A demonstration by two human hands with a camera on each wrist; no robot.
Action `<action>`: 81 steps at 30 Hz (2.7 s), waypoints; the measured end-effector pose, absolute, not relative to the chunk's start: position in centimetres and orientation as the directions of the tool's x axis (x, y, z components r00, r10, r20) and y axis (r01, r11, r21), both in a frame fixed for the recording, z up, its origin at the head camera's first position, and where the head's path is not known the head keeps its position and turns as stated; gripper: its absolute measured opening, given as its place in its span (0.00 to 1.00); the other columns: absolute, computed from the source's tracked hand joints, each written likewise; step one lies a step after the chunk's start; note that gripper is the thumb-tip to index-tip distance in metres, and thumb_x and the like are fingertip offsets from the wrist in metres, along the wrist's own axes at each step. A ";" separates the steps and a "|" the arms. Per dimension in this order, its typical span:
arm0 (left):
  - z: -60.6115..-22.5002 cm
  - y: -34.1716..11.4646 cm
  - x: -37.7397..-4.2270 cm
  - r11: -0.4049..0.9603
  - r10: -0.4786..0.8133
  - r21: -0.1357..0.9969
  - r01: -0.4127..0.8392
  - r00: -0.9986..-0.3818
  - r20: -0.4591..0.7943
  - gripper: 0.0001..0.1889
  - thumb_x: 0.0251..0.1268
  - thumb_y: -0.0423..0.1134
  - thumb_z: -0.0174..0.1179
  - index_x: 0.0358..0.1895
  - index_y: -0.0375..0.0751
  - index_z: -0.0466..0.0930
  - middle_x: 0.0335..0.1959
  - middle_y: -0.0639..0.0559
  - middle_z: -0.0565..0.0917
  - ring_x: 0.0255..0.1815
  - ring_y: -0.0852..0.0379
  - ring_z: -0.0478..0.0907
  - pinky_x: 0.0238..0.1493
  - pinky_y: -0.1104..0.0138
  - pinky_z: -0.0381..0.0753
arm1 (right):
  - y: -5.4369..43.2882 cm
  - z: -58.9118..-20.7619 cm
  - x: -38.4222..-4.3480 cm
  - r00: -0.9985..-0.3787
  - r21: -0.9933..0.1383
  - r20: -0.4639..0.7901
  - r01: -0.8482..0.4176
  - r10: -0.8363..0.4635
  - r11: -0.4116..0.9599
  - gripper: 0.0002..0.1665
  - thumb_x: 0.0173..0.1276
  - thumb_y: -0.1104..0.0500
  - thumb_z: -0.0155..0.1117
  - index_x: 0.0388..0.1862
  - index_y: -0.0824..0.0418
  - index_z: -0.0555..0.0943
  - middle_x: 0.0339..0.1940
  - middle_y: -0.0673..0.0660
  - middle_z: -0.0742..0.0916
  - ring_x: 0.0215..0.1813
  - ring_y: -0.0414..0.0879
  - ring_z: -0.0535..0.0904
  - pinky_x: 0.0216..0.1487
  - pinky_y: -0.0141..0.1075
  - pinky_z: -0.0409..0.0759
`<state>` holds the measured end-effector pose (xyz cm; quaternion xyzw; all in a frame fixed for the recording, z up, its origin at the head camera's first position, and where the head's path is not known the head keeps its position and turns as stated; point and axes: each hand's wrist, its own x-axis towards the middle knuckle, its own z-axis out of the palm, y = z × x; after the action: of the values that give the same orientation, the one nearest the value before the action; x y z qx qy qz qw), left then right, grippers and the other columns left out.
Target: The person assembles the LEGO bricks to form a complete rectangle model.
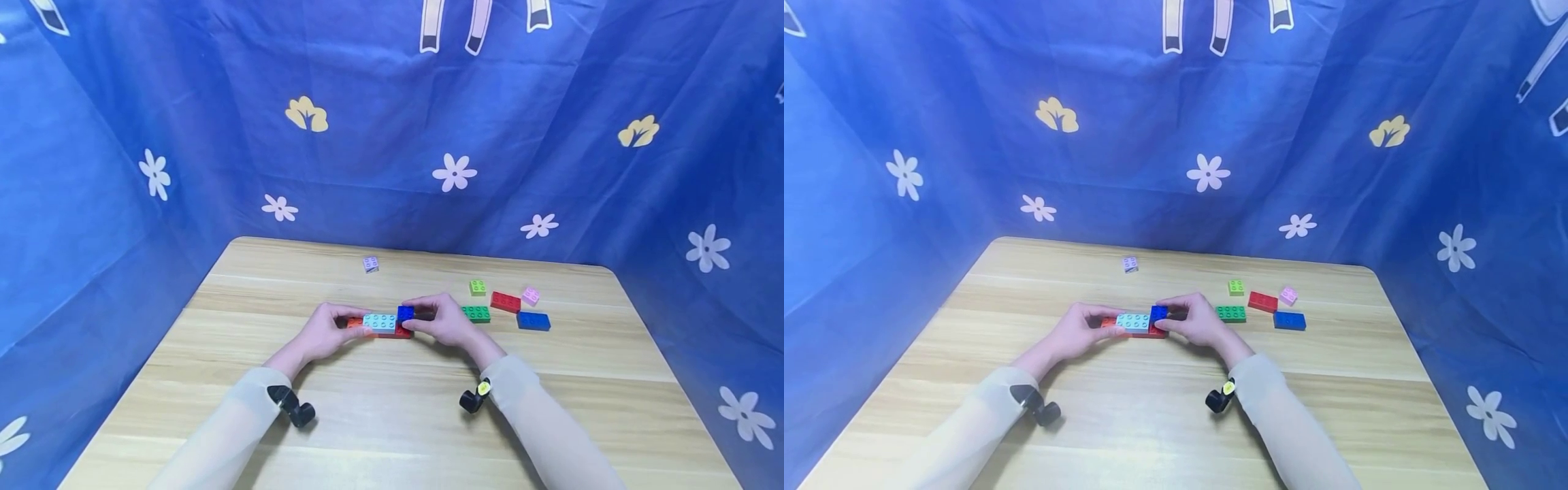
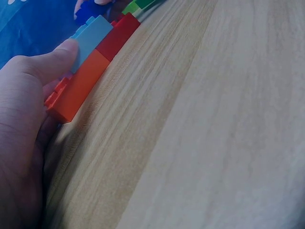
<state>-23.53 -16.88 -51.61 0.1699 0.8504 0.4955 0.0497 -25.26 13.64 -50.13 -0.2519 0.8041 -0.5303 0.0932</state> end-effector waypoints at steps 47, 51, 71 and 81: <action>-51.8 -16.9 -23.6 0.427 0.340 0.869 0.250 -0.935 0.102 0.21 0.58 0.48 0.81 0.54 0.50 0.92 0.50 0.56 0.91 0.53 0.54 0.84 0.58 0.55 0.78 | 13.1 -51.7 -24.5 -0.843 -0.801 0.221 -0.444 -0.490 0.402 0.20 0.68 0.47 0.79 0.56 0.51 0.92 0.50 0.47 0.92 0.55 0.42 0.86 0.63 0.47 0.80; -51.7 -16.9 -23.5 0.408 0.346 0.876 0.257 -0.932 0.112 0.20 0.59 0.46 0.81 0.54 0.48 0.92 0.50 0.55 0.91 0.53 0.53 0.84 0.58 0.54 0.78 | 13.1 -51.9 -24.6 -0.843 -0.797 0.219 -0.445 -0.491 0.408 0.20 0.68 0.46 0.79 0.57 0.50 0.92 0.51 0.47 0.92 0.56 0.42 0.86 0.64 0.47 0.80; -51.4 -17.0 -23.6 0.427 0.344 0.872 0.239 -0.935 0.087 0.22 0.59 0.49 0.81 0.56 0.49 0.92 0.52 0.55 0.90 0.55 0.53 0.84 0.59 0.55 0.78 | 13.1 -52.0 -25.1 -0.865 -0.863 0.160 -0.357 -0.476 0.357 0.21 0.65 0.45 0.82 0.54 0.49 0.93 0.50 0.46 0.92 0.56 0.42 0.86 0.63 0.46 0.81; -51.1 -17.1 -24.3 0.401 0.386 0.882 0.248 -0.919 0.083 0.22 0.58 0.47 0.82 0.55 0.47 0.92 0.50 0.54 0.91 0.52 0.53 0.84 0.57 0.56 0.80 | 13.1 -52.5 -25.2 -0.869 -0.866 0.172 -0.357 -0.463 0.349 0.20 0.65 0.46 0.82 0.54 0.48 0.93 0.50 0.46 0.92 0.56 0.42 0.86 0.67 0.47 0.78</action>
<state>-24.27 -17.13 -51.14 0.1902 0.8343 0.5131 0.0672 -25.19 13.11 -52.46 -0.2502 0.8196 -0.5128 0.0517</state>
